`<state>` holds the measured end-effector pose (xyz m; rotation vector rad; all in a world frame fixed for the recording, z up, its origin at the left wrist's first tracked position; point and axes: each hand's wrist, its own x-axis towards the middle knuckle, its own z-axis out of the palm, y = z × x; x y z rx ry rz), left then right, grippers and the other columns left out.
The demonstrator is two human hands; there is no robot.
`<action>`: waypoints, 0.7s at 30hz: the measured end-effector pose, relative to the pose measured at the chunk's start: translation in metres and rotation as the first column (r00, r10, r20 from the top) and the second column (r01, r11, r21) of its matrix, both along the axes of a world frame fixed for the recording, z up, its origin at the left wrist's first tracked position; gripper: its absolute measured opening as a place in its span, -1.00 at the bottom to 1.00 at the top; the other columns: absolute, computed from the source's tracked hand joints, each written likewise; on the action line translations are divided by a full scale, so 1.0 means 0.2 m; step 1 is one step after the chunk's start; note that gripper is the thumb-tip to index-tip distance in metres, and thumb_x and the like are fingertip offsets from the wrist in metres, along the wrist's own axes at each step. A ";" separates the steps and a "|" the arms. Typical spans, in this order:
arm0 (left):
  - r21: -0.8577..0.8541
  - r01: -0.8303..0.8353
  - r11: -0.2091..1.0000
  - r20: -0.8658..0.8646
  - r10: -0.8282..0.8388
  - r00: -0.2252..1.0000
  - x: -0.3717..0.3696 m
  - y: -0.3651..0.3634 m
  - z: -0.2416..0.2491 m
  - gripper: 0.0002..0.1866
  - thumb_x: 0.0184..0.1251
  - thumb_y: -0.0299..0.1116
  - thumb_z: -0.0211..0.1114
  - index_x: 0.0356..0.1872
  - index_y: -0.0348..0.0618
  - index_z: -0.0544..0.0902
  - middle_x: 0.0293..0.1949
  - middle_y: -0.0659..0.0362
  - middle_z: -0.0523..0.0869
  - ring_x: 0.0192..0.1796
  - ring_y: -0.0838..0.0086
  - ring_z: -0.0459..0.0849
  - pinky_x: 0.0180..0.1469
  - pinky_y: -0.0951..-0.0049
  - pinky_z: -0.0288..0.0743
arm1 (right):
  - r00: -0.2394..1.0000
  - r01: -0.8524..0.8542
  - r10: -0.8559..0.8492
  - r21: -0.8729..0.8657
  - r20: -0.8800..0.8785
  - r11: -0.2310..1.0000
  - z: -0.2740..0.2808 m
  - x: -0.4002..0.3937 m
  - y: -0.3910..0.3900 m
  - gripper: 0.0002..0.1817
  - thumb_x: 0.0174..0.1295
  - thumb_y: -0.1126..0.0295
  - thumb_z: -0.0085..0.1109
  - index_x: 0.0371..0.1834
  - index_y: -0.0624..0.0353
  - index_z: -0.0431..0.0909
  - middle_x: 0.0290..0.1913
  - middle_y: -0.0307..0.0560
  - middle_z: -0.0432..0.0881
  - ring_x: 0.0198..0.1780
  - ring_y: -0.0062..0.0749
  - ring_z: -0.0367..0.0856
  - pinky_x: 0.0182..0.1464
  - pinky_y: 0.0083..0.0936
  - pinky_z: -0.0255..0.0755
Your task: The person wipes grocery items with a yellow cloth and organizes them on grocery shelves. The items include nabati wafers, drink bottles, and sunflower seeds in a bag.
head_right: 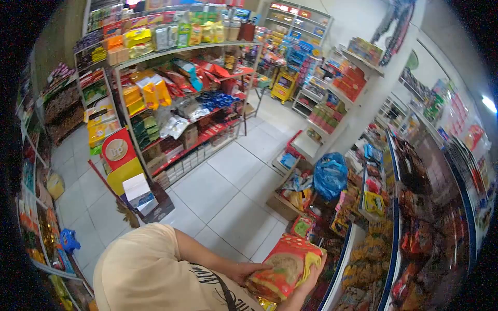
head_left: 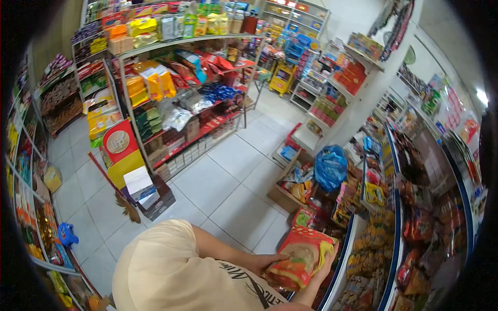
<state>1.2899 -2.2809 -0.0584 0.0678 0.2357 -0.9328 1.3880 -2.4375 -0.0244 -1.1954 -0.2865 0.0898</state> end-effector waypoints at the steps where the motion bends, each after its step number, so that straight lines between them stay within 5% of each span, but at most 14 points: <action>1: -0.044 -0.005 0.999 -0.033 0.003 0.999 0.01 0.00 -0.02 -0.45 0.25 -0.05 0.10 0.23 0.01 0.26 0.20 0.24 0.39 0.24 0.45 0.32 0.28 0.25 0.20 | 1.000 0.018 -0.021 -0.100 -0.021 0.995 -0.03 0.04 0.00 -0.47 0.28 0.25 -0.14 0.31 0.14 0.12 0.20 -0.06 0.29 0.17 -0.29 0.32 0.15 -0.43 0.25; 2: -0.088 -0.014 0.996 -0.066 0.008 0.998 0.01 0.00 -0.05 -0.44 0.24 -0.05 0.10 0.24 0.04 0.25 0.21 0.24 0.38 0.26 0.46 0.29 0.29 0.25 0.18 | 0.998 0.031 -0.041 -0.199 -0.042 0.979 -0.04 0.07 -0.01 -0.47 0.28 0.29 -0.13 0.31 0.16 0.12 0.22 -0.04 0.28 0.19 -0.31 0.30 0.17 -0.48 0.22; 4: 0.030 -0.267 0.963 0.424 0.230 0.876 0.01 -0.04 -0.37 -0.40 0.22 -0.04 0.11 0.25 0.00 0.22 0.23 0.22 0.34 0.28 0.48 0.25 0.31 0.26 0.15 | 0.993 0.067 -0.028 -0.355 0.111 0.932 -0.01 -0.03 0.07 -0.50 0.23 0.38 -0.10 0.26 0.24 0.19 0.30 0.04 0.15 0.27 -0.29 0.20 0.25 -0.45 0.10; 5: 0.100 -0.379 0.920 0.570 0.259 0.779 -0.02 -0.02 -0.30 -0.40 0.22 -0.03 0.11 0.23 -0.04 0.24 0.21 0.19 0.37 0.26 0.46 0.29 0.30 0.26 0.17 | 0.974 0.121 -0.016 -0.460 0.225 0.879 -0.03 -0.05 0.07 -0.54 0.19 0.44 -0.11 0.20 0.27 0.27 0.36 0.10 0.03 0.30 -0.24 0.15 0.26 -0.42 0.08; 7: 0.220 -0.626 0.748 0.801 0.227 0.554 -0.06 0.02 -0.15 -0.40 0.21 -0.01 0.11 0.19 -0.12 0.29 0.16 0.13 0.43 0.20 0.42 0.38 0.27 0.25 0.21 | 0.989 0.051 0.003 -0.361 0.148 0.931 0.05 -0.17 0.09 -0.58 0.17 0.44 -0.10 0.13 0.31 0.34 0.38 0.13 -0.07 0.34 -0.21 0.08 0.28 -0.40 0.03; 8: 0.217 -0.377 0.900 0.460 0.246 0.853 -0.04 0.03 -0.10 -0.41 0.21 0.00 0.11 0.17 -0.14 0.32 0.13 0.11 0.47 0.17 0.40 0.42 0.26 0.26 0.22 | 0.994 0.018 0.015 -0.308 0.107 0.951 0.09 -0.22 0.08 -0.59 0.15 0.44 -0.10 0.09 0.34 0.38 0.40 0.14 -0.12 0.36 -0.20 0.04 0.29 -0.40 0.01; 9: 0.092 -0.129 0.987 0.035 0.126 0.991 -0.02 0.02 -0.08 -0.42 0.21 0.00 0.11 0.15 -0.16 0.34 0.10 0.10 0.50 0.14 0.38 0.46 0.25 0.26 0.24 | 0.986 0.053 0.003 -0.331 0.167 0.942 0.10 -0.26 0.05 -0.60 0.14 0.45 -0.08 0.06 0.35 0.40 0.40 0.15 -0.13 0.36 -0.18 0.04 0.29 -0.39 0.00; 15: 0.160 -0.112 0.981 0.071 0.102 0.992 0.03 -0.03 -0.09 -0.49 0.26 -0.08 0.07 0.14 -0.17 0.34 0.11 0.07 0.48 0.11 0.38 0.48 0.18 0.27 0.34 | 0.895 0.342 -0.097 -0.528 0.435 0.777 0.09 -0.28 -0.14 -0.72 0.03 0.54 0.01 -0.15 0.31 0.53 0.38 0.27 -0.09 0.37 -0.04 0.01 0.30 -0.34 -0.02; 16: 0.151 -0.118 0.981 0.075 0.108 0.991 0.03 -0.04 -0.10 -0.49 0.27 -0.09 0.07 0.14 -0.18 0.32 0.12 0.06 0.46 0.12 0.39 0.47 0.18 0.27 0.35 | 0.774 0.566 -0.148 -0.568 0.615 0.597 0.13 -0.28 -0.14 -0.76 0.05 0.56 -0.06 -0.21 0.34 0.51 0.37 0.24 -0.03 0.34 -0.09 0.10 0.26 -0.39 0.05; 17: 0.242 -0.177 0.954 0.119 0.152 0.981 0.03 -0.06 -0.10 -0.50 0.29 -0.09 0.03 0.15 -0.17 0.32 0.13 0.06 0.45 0.13 0.39 0.47 0.17 0.27 0.36 | 0.741 0.615 -0.199 -0.530 0.641 0.584 0.14 -0.27 -0.16 -0.77 0.06 0.56 -0.08 -0.23 0.34 0.52 0.37 0.25 -0.05 0.32 -0.09 0.14 0.23 -0.39 0.11; 19: 0.401 -0.301 0.865 0.225 0.225 0.948 0.00 -0.09 0.04 -0.52 0.33 -0.09 -0.03 0.15 -0.17 0.31 0.14 0.06 0.43 0.14 0.39 0.45 0.16 0.27 0.37 | 0.770 0.549 -0.154 -0.522 0.619 0.652 0.17 -0.27 -0.20 -0.73 0.03 0.55 -0.07 -0.18 0.28 0.52 0.34 0.27 0.03 0.29 0.00 0.18 0.22 -0.33 0.14; 20: 0.491 -0.299 0.818 0.229 0.210 0.951 0.00 -0.10 0.07 -0.53 0.32 -0.12 0.00 0.20 -0.04 0.25 0.12 0.09 0.44 0.12 0.34 0.47 0.15 0.25 0.39 | 0.822 0.364 0.114 -0.668 0.558 0.649 0.20 -0.28 -0.18 -0.71 0.01 0.55 -0.06 -0.16 0.25 0.52 0.32 0.28 0.07 0.29 0.05 0.18 0.23 -0.31 0.13; 21: 0.321 -0.229 0.919 0.180 0.178 0.968 0.02 -0.11 -0.02 -0.52 0.31 -0.18 0.03 0.22 0.04 0.20 0.13 0.11 0.43 0.12 0.32 0.47 0.13 0.23 0.41 | 0.814 0.171 0.369 -0.792 0.448 0.586 0.25 -0.29 -0.15 -0.68 -0.01 0.54 -0.04 -0.14 0.22 0.53 0.31 0.29 0.10 0.28 0.09 0.18 0.24 -0.28 0.13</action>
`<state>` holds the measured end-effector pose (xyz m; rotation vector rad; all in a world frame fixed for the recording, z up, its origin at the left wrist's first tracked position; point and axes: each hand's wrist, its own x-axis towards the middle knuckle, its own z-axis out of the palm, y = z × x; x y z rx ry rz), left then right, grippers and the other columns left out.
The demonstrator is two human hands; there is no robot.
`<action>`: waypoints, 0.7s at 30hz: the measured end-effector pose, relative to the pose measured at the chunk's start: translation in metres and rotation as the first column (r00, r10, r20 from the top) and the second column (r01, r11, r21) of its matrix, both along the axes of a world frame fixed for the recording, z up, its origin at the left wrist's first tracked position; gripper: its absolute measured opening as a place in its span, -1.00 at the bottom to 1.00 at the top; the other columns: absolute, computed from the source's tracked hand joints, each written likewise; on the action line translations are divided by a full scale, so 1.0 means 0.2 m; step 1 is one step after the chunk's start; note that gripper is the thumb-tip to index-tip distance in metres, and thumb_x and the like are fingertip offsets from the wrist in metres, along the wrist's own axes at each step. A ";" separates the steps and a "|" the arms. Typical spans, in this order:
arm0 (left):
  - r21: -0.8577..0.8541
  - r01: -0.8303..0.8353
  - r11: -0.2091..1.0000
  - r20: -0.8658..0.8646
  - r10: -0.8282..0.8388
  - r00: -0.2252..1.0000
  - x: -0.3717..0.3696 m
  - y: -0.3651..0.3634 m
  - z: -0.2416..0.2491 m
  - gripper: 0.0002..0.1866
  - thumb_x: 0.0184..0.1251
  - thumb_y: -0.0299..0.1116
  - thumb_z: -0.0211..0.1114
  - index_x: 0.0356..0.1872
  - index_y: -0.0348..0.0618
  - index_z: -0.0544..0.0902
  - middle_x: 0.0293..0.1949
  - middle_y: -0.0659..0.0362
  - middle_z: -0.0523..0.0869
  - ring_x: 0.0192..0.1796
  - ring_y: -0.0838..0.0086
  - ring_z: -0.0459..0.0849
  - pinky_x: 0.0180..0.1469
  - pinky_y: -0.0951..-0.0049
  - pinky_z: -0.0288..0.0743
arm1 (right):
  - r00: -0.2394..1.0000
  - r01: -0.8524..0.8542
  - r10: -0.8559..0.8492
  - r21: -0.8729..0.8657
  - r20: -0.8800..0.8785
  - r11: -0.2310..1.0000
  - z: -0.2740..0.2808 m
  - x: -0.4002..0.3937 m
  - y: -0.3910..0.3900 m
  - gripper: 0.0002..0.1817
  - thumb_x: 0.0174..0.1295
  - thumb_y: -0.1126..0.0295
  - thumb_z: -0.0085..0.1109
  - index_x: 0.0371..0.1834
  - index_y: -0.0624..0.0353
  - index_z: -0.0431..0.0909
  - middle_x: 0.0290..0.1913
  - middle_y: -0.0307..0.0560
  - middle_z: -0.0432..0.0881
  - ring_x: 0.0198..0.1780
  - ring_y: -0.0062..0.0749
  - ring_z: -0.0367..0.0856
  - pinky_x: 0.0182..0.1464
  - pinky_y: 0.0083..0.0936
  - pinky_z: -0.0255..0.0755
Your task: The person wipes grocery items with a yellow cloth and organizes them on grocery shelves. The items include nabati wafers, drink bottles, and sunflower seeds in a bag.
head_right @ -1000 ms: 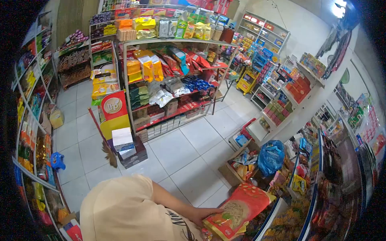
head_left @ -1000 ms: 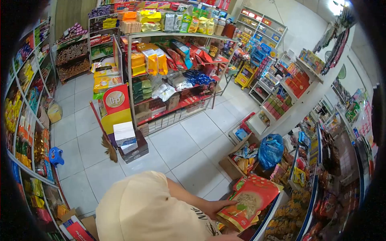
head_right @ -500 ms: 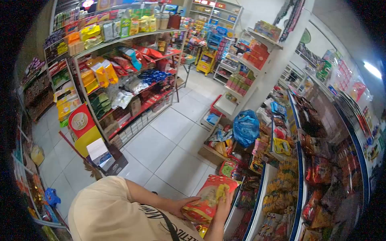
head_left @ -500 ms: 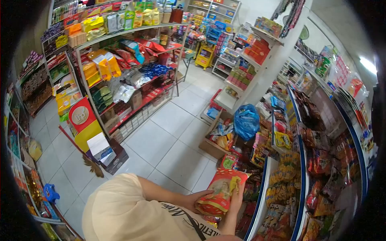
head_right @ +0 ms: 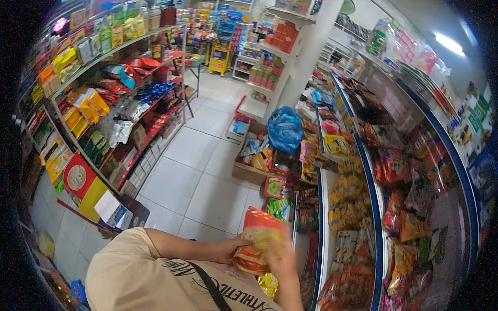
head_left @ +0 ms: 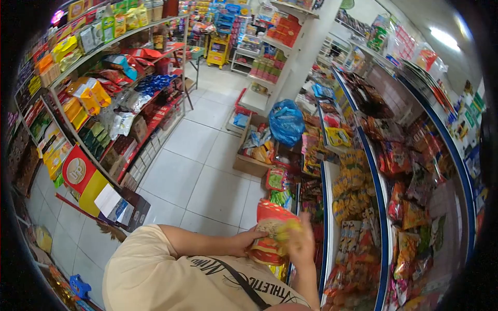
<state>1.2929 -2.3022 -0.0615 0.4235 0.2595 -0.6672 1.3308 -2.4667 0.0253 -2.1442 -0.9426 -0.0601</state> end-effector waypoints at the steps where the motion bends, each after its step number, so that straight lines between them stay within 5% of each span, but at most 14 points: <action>1: -0.196 0.074 0.978 -0.010 -0.077 0.997 0.04 0.00 -0.15 -0.49 0.29 -0.23 0.07 0.24 0.13 0.15 0.14 0.14 0.41 0.13 0.31 0.47 0.12 0.20 0.42 | 0.974 -0.213 0.199 -0.146 -0.106 0.966 0.03 -0.01 0.03 -0.66 -0.02 0.53 -0.03 -0.12 0.19 0.53 0.29 0.30 0.13 0.27 0.13 0.18 0.25 -0.26 0.12; 2: -0.383 0.140 0.913 -0.012 -0.156 0.988 0.05 -0.01 -0.24 -0.44 0.28 -0.29 0.10 0.26 0.21 0.09 0.16 0.16 0.39 0.13 0.29 0.47 0.10 0.18 0.44 | 0.972 -0.233 0.225 -0.219 -0.064 0.947 0.01 -0.02 0.04 -0.64 -0.03 0.53 -0.02 -0.10 0.17 0.52 0.27 0.30 0.15 0.27 0.15 0.17 0.24 -0.25 0.13; 5: 0.072 0.105 0.992 0.000 -0.106 0.994 0.02 -0.02 -0.01 -0.44 0.30 -0.35 0.06 0.28 0.16 0.06 0.16 0.16 0.40 0.13 0.31 0.47 0.13 0.22 0.42 | 0.958 -0.287 0.276 -0.347 -0.082 0.893 -0.11 0.06 0.04 -0.61 -0.01 0.49 -0.04 -0.05 0.14 0.50 0.23 0.28 0.22 0.27 0.20 0.14 0.24 -0.25 0.15; 7: 0.181 0.092 0.979 0.089 -0.110 0.990 0.01 -0.06 -0.03 -0.43 0.30 -0.37 0.05 0.29 0.09 0.04 0.16 0.15 0.38 0.15 0.33 0.44 0.15 0.26 0.40 | 0.988 -0.153 0.136 -0.411 -0.069 0.899 -0.13 0.16 -0.01 -0.64 0.02 0.50 -0.06 -0.05 0.16 0.49 0.21 0.26 0.26 0.26 0.19 0.16 0.25 -0.26 0.15; 11: 0.297 0.153 0.943 0.146 -0.203 0.968 -0.03 -0.07 0.10 -0.42 0.30 -0.39 0.05 0.29 -0.01 0.03 0.17 0.12 0.36 0.18 0.30 0.41 0.15 0.22 0.40 | 0.970 0.222 -0.239 -0.253 -0.035 0.941 -0.37 0.41 -0.15 -0.69 0.04 0.53 -0.04 -0.10 0.23 0.49 0.14 0.23 0.35 0.20 0.01 0.30 0.19 -0.34 0.22; 14: 0.301 0.180 0.936 0.139 -0.230 0.963 -0.03 -0.08 0.06 -0.42 0.30 -0.39 0.05 0.29 0.02 0.03 0.18 0.11 0.35 0.18 0.29 0.40 0.15 0.20 0.41 | 0.982 0.102 -0.135 -0.228 -0.132 0.968 -0.48 0.43 -0.21 -0.73 0.07 0.52 -0.02 -0.13 0.24 0.50 0.12 0.22 0.37 0.17 0.00 0.33 0.17 -0.37 0.24; 15: 0.256 0.175 0.951 0.120 -0.211 0.970 -0.02 -0.07 0.09 -0.43 0.30 -0.38 0.05 0.29 0.02 0.04 0.18 0.11 0.35 0.18 0.29 0.40 0.15 0.19 0.41 | 0.970 0.036 -0.086 -0.215 -0.228 0.976 -0.45 0.39 -0.19 -0.72 0.09 0.46 0.02 -0.10 0.17 0.50 0.16 0.06 0.37 0.20 -0.06 0.30 0.21 -0.40 0.21; 18: 0.134 0.149 0.980 0.056 -0.157 0.986 -0.03 -0.05 0.11 -0.43 0.29 -0.38 0.05 0.28 0.03 0.04 0.18 0.11 0.34 0.17 0.29 0.41 0.14 0.17 0.41 | 0.879 -0.308 0.279 -0.013 -0.387 0.951 -0.22 0.13 -0.09 -0.72 0.10 0.44 0.04 -0.09 0.15 0.50 0.17 0.06 0.36 0.24 -0.06 0.26 0.24 -0.37 0.17; 21: 0.136 0.128 0.982 0.025 -0.132 0.991 -0.02 -0.07 0.06 -0.42 0.27 -0.40 0.06 0.29 0.03 0.06 0.17 0.11 0.35 0.16 0.31 0.43 0.14 0.21 0.41 | 0.920 -0.306 0.279 -0.060 -0.275 0.950 -0.22 0.08 -0.09 -0.77 0.13 0.44 0.01 -0.14 0.20 0.51 0.17 0.12 0.36 0.27 -0.09 0.24 0.27 -0.32 0.09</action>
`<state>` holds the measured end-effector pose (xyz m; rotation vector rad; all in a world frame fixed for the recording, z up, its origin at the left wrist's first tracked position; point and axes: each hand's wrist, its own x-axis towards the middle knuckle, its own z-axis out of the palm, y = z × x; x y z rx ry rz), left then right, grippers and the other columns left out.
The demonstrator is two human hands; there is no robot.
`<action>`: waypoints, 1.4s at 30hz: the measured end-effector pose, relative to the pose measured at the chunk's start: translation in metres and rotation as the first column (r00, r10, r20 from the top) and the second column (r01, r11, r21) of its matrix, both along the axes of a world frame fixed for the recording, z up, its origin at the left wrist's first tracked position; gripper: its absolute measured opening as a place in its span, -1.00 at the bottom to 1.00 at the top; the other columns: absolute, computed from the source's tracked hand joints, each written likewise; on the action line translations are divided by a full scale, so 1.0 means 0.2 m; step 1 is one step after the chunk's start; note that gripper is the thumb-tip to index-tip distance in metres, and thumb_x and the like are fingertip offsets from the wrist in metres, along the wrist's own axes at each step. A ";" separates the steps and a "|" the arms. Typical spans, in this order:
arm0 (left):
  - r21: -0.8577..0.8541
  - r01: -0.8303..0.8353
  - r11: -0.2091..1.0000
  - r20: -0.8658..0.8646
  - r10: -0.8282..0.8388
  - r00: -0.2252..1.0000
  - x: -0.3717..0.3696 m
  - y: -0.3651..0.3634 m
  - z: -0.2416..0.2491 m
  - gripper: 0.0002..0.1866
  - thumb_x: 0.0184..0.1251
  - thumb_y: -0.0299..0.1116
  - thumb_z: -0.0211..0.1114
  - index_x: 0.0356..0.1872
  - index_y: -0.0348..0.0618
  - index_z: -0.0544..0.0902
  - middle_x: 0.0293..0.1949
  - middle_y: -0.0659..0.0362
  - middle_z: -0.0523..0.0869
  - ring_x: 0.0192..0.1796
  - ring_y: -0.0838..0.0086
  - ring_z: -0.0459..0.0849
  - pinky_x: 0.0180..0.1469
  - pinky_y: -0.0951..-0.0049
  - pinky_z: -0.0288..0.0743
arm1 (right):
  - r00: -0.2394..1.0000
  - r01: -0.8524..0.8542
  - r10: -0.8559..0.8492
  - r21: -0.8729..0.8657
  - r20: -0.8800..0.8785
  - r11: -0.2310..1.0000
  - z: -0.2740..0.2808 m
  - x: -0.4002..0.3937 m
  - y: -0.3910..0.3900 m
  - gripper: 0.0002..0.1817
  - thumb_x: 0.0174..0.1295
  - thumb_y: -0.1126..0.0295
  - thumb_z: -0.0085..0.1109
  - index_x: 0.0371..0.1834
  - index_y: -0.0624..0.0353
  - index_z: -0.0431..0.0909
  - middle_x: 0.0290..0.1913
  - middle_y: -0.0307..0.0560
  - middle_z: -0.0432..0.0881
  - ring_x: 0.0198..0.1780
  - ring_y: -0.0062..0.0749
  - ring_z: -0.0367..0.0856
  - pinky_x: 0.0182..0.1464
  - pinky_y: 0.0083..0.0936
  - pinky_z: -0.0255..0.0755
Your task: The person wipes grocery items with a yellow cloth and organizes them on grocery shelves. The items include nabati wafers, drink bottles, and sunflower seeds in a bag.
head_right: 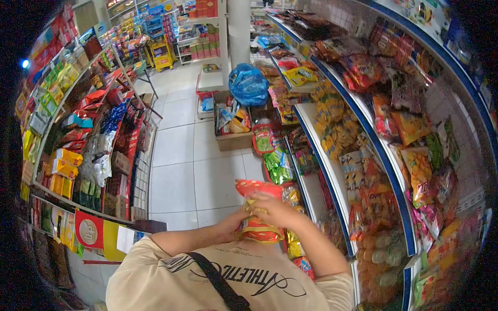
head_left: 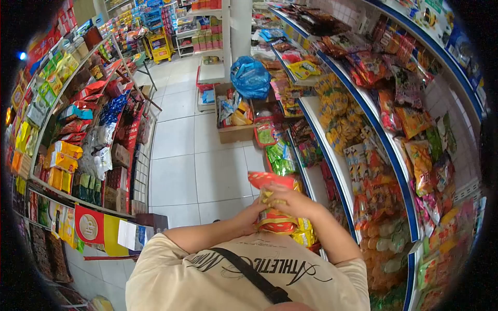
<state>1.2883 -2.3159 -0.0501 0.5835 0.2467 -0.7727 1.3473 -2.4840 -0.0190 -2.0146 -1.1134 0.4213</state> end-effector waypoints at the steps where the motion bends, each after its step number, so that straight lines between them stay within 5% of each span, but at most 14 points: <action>1: 0.053 0.003 0.999 0.049 -0.005 0.999 -0.01 -0.01 -0.01 -0.43 0.27 -0.38 0.08 0.27 0.00 0.08 0.15 0.11 0.38 0.14 0.31 0.44 0.12 0.22 0.43 | 1.000 -0.015 0.016 -0.011 0.010 1.000 -0.06 0.06 -0.02 -0.76 0.15 0.42 0.00 -0.12 0.19 0.51 0.19 0.14 0.33 0.28 -0.01 0.20 0.27 -0.32 0.09; 3: 0.156 0.006 0.988 0.149 -0.029 0.988 -0.02 -0.03 -0.04 -0.46 0.26 -0.32 0.11 0.23 -0.06 0.13 0.09 0.11 0.43 0.11 0.33 0.47 0.08 0.23 0.46 | 0.964 0.218 -0.208 -0.043 0.164 0.975 -0.14 0.15 -0.04 -0.77 0.17 0.40 -0.01 -0.14 0.19 0.51 0.20 0.16 0.32 0.29 0.04 0.17 0.27 -0.32 0.09; 6: 0.174 0.057 0.983 0.141 -0.082 0.987 -0.04 -0.04 0.06 -0.42 0.23 -0.43 0.11 0.26 -0.09 0.11 0.11 0.10 0.42 0.10 0.35 0.48 0.08 0.30 0.45 | 0.848 0.514 -0.516 0.050 0.123 0.856 -0.11 0.24 -0.05 -0.80 0.10 0.41 0.05 -0.19 0.15 0.53 0.20 0.13 0.33 0.30 0.02 0.16 0.28 -0.30 0.10; 8: 0.175 0.044 0.984 0.125 -0.066 0.990 -0.05 -0.04 0.06 -0.42 0.23 -0.46 0.08 0.27 -0.08 0.11 0.11 0.10 0.42 0.09 0.34 0.49 0.08 0.32 0.44 | 0.840 0.538 -0.538 0.021 0.076 0.843 -0.14 0.29 -0.09 -0.82 0.10 0.42 0.03 -0.23 0.16 0.53 0.20 0.12 0.33 0.31 0.02 0.15 0.28 -0.30 0.10; 14: 0.122 -0.272 0.954 0.138 0.255 0.957 -0.01 0.00 -0.02 -0.43 0.23 -0.49 -0.02 0.28 0.00 0.09 0.10 0.10 0.39 0.09 0.30 0.48 0.02 0.21 0.50 | 0.984 0.120 -0.137 0.143 0.116 0.982 -0.03 -0.03 0.03 -0.84 0.11 0.41 0.02 -0.27 0.18 0.51 0.23 0.09 0.30 0.27 -0.02 0.23 0.24 -0.30 0.15; 17: 0.238 -0.347 0.907 0.197 0.305 0.932 -0.01 0.00 0.13 -0.45 0.22 -0.50 0.01 0.26 -0.10 0.13 0.09 0.08 0.41 0.07 0.30 0.49 0.03 0.21 0.49 | 0.981 0.193 -0.191 0.192 -0.025 0.962 -0.07 -0.03 0.04 -0.86 0.11 0.44 0.00 -0.28 0.18 0.50 0.23 0.08 0.30 0.28 0.02 0.19 0.25 -0.28 0.14; 20: 0.316 -0.238 0.919 0.377 0.109 0.920 -0.01 0.02 0.09 -0.39 0.18 -0.52 0.04 0.29 -0.13 0.10 0.13 0.08 0.38 0.12 0.32 0.44 0.11 0.28 0.41 | 0.820 0.481 -0.538 0.276 0.194 0.832 -0.12 0.08 0.03 -0.85 0.16 0.39 0.01 -0.28 0.20 0.50 0.23 0.08 0.30 0.34 0.05 0.08 0.25 -0.32 0.15; 24: 0.376 -0.185 0.908 0.520 -0.041 0.853 -0.04 0.00 0.15 -0.31 0.17 -0.57 0.05 0.34 -0.13 0.02 0.19 0.09 0.34 0.18 0.41 0.37 0.22 0.41 0.24 | 0.591 0.658 -0.803 0.533 0.072 0.532 -0.06 0.27 -0.06 -0.85 0.18 0.43 -0.03 -0.26 0.23 0.49 0.18 0.16 0.35 0.33 0.03 0.11 0.28 -0.31 0.05; 26: 0.297 -0.188 0.936 0.444 0.039 0.895 -0.02 0.01 0.22 -0.32 0.16 -0.58 0.07 0.33 -0.15 0.04 0.18 0.08 0.35 0.18 0.39 0.37 0.22 0.38 0.25 | 0.616 0.674 -0.784 0.562 -0.069 0.480 -0.08 0.26 -0.07 -0.85 0.18 0.44 -0.03 -0.23 0.23 0.47 0.16 0.17 0.36 0.29 0.00 0.18 0.27 -0.33 0.04; 30: 0.240 -0.489 0.839 0.479 0.336 0.811 0.05 0.06 0.28 -0.40 0.15 -0.50 0.08 0.26 -0.18 0.14 0.17 0.06 0.36 0.18 0.31 0.37 0.22 0.31 0.26 | 0.680 0.711 -0.639 0.536 -0.360 0.454 -0.09 0.02 0.03 -0.82 0.22 0.45 -0.07 -0.12 0.21 0.38 0.17 0.06 0.33 0.22 -0.18 0.25 0.25 -0.41 0.06; 33: -0.024 -0.552 0.833 0.555 0.471 0.686 0.09 0.11 0.32 -0.41 0.17 -0.41 0.06 0.26 -0.19 0.11 0.16 0.02 0.35 0.18 0.26 0.37 0.23 0.27 0.26 | 0.745 0.663 -0.421 0.643 -0.517 0.384 0.01 -0.12 0.13 -0.78 0.26 0.45 -0.12 -0.04 0.19 0.29 0.19 -0.02 0.27 0.19 -0.33 0.25 0.24 -0.46 0.06; 37: -0.130 -0.254 0.958 0.453 0.286 0.845 0.01 0.20 0.25 -0.35 0.17 -0.25 0.07 0.26 -0.23 0.08 0.18 -0.01 0.33 0.22 0.19 0.33 0.26 0.20 0.22 | 0.822 0.569 -0.160 0.775 -0.547 0.275 0.07 -0.10 0.13 -0.77 0.28 0.45 -0.16 -0.01 0.18 0.25 0.23 -0.05 0.21 0.18 -0.40 0.24 0.22 -0.50 0.08; 40: -0.015 -0.111 0.994 0.137 0.112 0.984 -0.08 0.21 0.27 -0.30 0.16 -0.20 0.10 0.27 -0.24 0.05 0.20 -0.02 0.31 0.24 0.18 0.32 0.26 0.20 0.21 | 0.671 0.732 -0.017 0.659 -0.741 0.172 0.19 -0.03 0.16 -0.76 0.32 0.41 -0.23 0.03 0.16 0.25 0.09 -0.08 0.36 0.06 -0.48 0.37 0.10 -0.52 0.26; 42: -0.014 -0.126 0.992 0.225 0.126 0.966 -0.09 0.16 0.21 -0.29 0.17 -0.17 0.08 0.29 -0.23 0.03 0.21 -0.03 0.29 0.24 0.18 0.31 0.27 0.19 0.19 | 0.628 0.769 -0.006 0.620 -0.778 0.155 0.19 0.00 0.17 -0.71 0.35 0.38 -0.28 0.09 0.15 0.24 -0.04 -0.11 0.45 -0.05 -0.52 0.46 0.02 -0.52 0.35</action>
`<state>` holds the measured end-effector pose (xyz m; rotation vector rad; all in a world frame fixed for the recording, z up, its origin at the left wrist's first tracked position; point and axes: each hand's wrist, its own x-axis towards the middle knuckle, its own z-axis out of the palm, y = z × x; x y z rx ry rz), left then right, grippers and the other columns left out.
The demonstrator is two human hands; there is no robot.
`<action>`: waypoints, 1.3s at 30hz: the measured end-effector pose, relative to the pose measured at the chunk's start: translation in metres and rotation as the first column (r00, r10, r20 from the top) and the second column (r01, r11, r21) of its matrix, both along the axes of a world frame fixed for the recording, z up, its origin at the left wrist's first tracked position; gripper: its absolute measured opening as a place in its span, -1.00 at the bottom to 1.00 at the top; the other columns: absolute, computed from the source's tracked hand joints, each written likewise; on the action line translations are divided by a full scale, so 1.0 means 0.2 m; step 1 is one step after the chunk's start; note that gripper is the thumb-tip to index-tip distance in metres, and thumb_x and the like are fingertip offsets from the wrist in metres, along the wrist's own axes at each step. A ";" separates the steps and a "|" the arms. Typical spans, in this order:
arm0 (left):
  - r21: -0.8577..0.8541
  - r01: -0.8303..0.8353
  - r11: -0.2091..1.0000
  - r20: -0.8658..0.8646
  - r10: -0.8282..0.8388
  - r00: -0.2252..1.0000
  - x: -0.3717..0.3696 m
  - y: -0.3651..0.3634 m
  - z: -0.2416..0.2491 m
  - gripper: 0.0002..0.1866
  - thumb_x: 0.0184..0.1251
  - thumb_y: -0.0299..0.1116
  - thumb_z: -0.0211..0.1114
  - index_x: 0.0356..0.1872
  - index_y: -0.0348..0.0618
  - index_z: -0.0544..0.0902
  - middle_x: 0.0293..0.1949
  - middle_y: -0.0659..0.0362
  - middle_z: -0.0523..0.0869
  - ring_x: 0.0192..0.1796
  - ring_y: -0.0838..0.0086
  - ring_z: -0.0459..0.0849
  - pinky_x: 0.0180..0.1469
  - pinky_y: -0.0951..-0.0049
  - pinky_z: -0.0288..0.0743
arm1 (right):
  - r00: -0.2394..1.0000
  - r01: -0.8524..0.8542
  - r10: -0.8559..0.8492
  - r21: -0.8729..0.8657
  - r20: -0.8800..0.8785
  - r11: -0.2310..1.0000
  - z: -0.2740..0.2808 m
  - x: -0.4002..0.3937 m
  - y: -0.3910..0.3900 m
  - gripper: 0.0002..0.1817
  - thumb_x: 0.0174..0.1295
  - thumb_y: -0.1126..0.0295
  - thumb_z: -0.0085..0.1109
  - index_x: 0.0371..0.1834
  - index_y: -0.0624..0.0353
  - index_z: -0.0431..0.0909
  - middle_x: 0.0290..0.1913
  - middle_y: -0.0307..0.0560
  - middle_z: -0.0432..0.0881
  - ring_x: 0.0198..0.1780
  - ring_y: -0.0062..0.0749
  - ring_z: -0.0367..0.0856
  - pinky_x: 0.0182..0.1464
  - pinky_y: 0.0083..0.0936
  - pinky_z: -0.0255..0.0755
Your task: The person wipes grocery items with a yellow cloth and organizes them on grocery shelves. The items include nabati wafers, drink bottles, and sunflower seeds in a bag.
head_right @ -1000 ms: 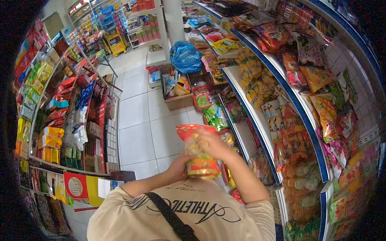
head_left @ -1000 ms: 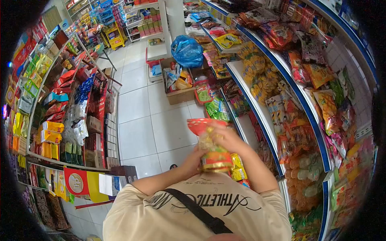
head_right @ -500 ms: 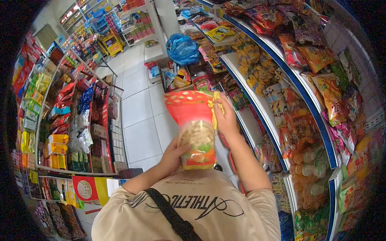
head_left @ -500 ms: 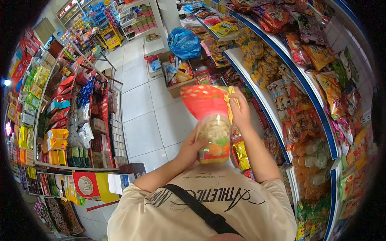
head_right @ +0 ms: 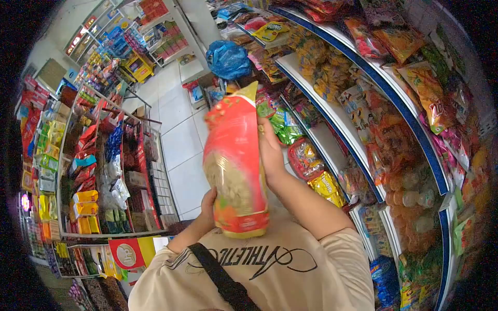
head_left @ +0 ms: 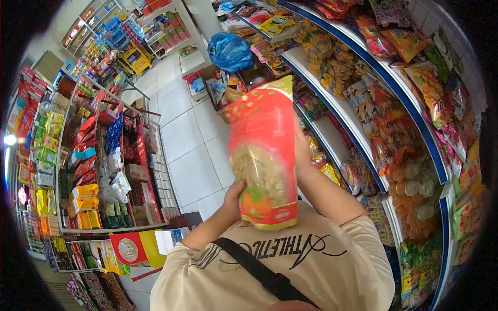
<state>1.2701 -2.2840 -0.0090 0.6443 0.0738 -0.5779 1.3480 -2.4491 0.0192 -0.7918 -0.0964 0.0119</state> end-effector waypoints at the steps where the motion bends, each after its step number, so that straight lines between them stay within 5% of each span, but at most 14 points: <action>1: 0.005 -0.011 1.000 0.047 0.011 0.999 0.00 -0.02 -0.02 -0.29 0.18 -0.15 0.08 0.29 -0.23 0.02 0.22 -0.04 0.28 0.25 0.17 0.30 0.28 0.18 0.18 | 0.992 -0.080 0.091 0.120 -0.090 0.990 0.01 0.00 0.01 -0.71 0.35 0.38 -0.28 0.10 0.15 0.23 -0.03 -0.11 0.45 -0.04 -0.52 0.45 0.03 -0.52 0.35; 3: 0.016 -0.065 0.998 0.131 0.063 0.989 0.03 0.00 0.01 -0.29 0.20 -0.08 0.02 0.30 -0.21 0.03 0.24 -0.03 0.27 0.25 0.16 0.29 0.29 0.15 0.15 | 0.924 -0.200 0.302 0.376 -0.236 0.905 0.04 -0.05 0.03 -0.70 0.35 0.38 -0.28 0.11 0.15 0.23 -0.01 -0.12 0.43 -0.02 -0.51 0.44 0.05 -0.53 0.33; 6: -0.186 -0.108 0.977 0.109 0.130 0.986 0.09 0.06 0.04 -0.32 0.24 -0.06 -0.04 0.29 -0.22 0.06 0.22 -0.02 0.30 0.22 0.14 0.35 0.25 0.11 0.21 | 0.938 -0.345 0.331 0.201 0.099 0.917 -0.14 -0.09 0.14 -0.72 0.33 0.42 -0.28 0.08 0.17 0.23 0.12 -0.06 0.32 0.13 -0.43 0.32 0.17 -0.51 0.19; 10: -0.301 -0.156 0.941 0.089 0.190 0.978 0.19 0.08 0.02 -0.34 0.24 -0.05 -0.04 0.28 -0.22 0.09 0.20 -0.02 0.32 0.19 0.13 0.37 0.23 0.11 0.24 | 0.895 -0.079 0.179 -0.251 0.409 0.965 -0.15 -0.11 0.17 -0.74 0.28 0.50 -0.25 0.04 0.21 0.19 0.27 0.01 0.06 0.30 -0.35 0.02 0.30 -0.46 -0.12; 13: -0.291 -0.098 0.952 0.053 0.118 0.992 0.15 0.02 -0.03 -0.34 0.23 -0.05 -0.03 0.28 -0.22 0.09 0.20 -0.02 0.33 0.19 0.14 0.38 0.22 0.12 0.25 | 0.910 0.212 -0.100 -0.245 0.402 0.946 0.00 -0.07 0.15 -0.72 0.27 0.50 -0.24 0.05 0.20 0.19 0.24 0.01 0.14 0.26 -0.37 0.09 0.28 -0.48 -0.06; 15: -0.232 -0.038 0.972 0.021 0.044 0.999 0.09 0.00 -0.06 -0.34 0.23 -0.06 -0.02 0.27 -0.22 0.10 0.19 -0.01 0.34 0.18 0.14 0.38 0.22 0.12 0.25 | 0.937 0.297 -0.267 -0.110 0.227 0.948 0.00 0.06 0.13 -0.70 0.26 0.50 -0.21 0.07 0.20 0.18 0.19 0.01 0.20 0.23 -0.37 0.15 0.26 -0.49 -0.02; 19: -0.158 -0.020 0.987 0.051 0.029 0.998 0.06 -0.03 -0.06 -0.34 0.22 -0.06 -0.01 0.27 -0.22 0.11 0.18 -0.01 0.35 0.17 0.14 0.39 0.21 0.13 0.27 | 0.973 0.200 -0.185 -0.103 0.141 0.974 0.09 0.12 0.06 -0.65 0.25 0.45 -0.14 0.10 0.25 0.18 0.17 0.02 0.25 0.20 -0.36 0.20 0.26 -0.46 0.03; 21: -0.181 -0.069 0.981 0.078 0.085 0.993 0.10 -0.01 -0.05 -0.34 0.22 -0.06 0.00 0.26 -0.23 0.12 0.18 -0.01 0.35 0.17 0.15 0.40 0.21 0.13 0.27 | 0.928 0.246 -0.143 -0.278 0.344 0.929 -0.06 0.10 0.13 -0.63 0.25 0.41 -0.11 0.11 0.27 0.19 0.17 0.03 0.26 0.21 -0.32 0.20 0.26 -0.43 0.04; 24: -0.305 -0.141 0.942 0.091 0.176 0.980 0.18 0.04 -0.02 -0.34 0.21 -0.06 0.01 0.26 -0.23 0.13 0.17 -0.01 0.36 0.16 0.15 0.40 0.20 0.13 0.28 | 0.879 0.300 0.034 -0.606 0.476 0.736 -0.09 -0.07 0.20 -0.71 0.23 0.44 -0.10 0.00 0.31 0.27 0.22 0.21 0.18 0.29 0.00 0.14 0.29 -0.31 0.03; 27: -0.369 -0.145 0.918 0.093 0.191 0.977 0.25 0.05 -0.02 -0.34 0.20 -0.07 0.02 0.25 -0.23 0.14 0.16 -0.01 0.37 0.15 0.15 0.41 0.19 0.14 0.29 | 0.751 0.378 0.156 -0.611 0.642 0.695 -0.14 -0.09 0.20 -0.75 0.22 0.44 -0.07 -0.08 0.32 0.27 0.25 0.27 0.12 0.30 0.14 0.09 0.29 -0.22 0.01; 31: -0.370 -0.106 0.923 0.075 0.143 0.987 0.24 0.04 -0.05 -0.34 0.20 -0.07 0.04 0.25 -0.23 0.15 0.16 0.00 0.38 0.15 0.16 0.42 0.19 0.15 0.30 | 0.652 0.650 0.009 -0.564 0.759 0.508 -0.14 0.00 0.13 -0.73 0.17 0.39 0.02 -0.09 0.23 0.28 0.18 0.25 0.16 0.27 0.34 0.03 0.26 -0.01 -0.02; 35: -0.299 -0.098 0.949 0.081 0.128 0.988 0.23 0.04 -0.09 -0.34 0.19 -0.07 0.06 0.24 -0.23 0.16 0.15 0.00 0.39 0.14 0.16 0.43 0.18 0.15 0.32 | 0.736 0.622 -0.010 -0.671 0.677 0.404 -0.07 -0.01 0.08 -0.73 0.17 0.37 0.04 -0.09 0.20 0.35 0.16 0.22 0.18 0.26 0.39 0.01 0.25 0.05 -0.04; 36: -0.272 -0.104 0.957 0.093 0.133 0.987 0.24 0.05 -0.10 -0.34 0.19 -0.08 0.06 0.24 -0.23 0.17 0.14 0.00 0.39 0.13 0.16 0.43 0.17 0.16 0.32 | 0.775 0.591 0.035 -0.744 0.631 0.311 -0.05 -0.02 0.04 -0.62 0.16 0.34 0.08 0.03 0.23 0.33 0.22 0.17 0.14 0.30 0.23 0.01 0.29 -0.05 -0.07; 39: -0.123 -0.113 0.986 0.163 0.133 0.978 0.26 0.08 -0.14 -0.34 0.18 -0.08 0.07 0.23 -0.24 0.18 0.14 0.00 0.40 0.13 0.17 0.44 0.17 0.16 0.33 | 0.873 -0.019 0.316 -0.623 0.371 0.782 -0.17 0.04 -0.10 -0.39 0.11 0.31 0.13 0.22 0.26 0.18 0.30 0.20 0.02 0.38 -0.05 -0.06 0.32 -0.24 -0.06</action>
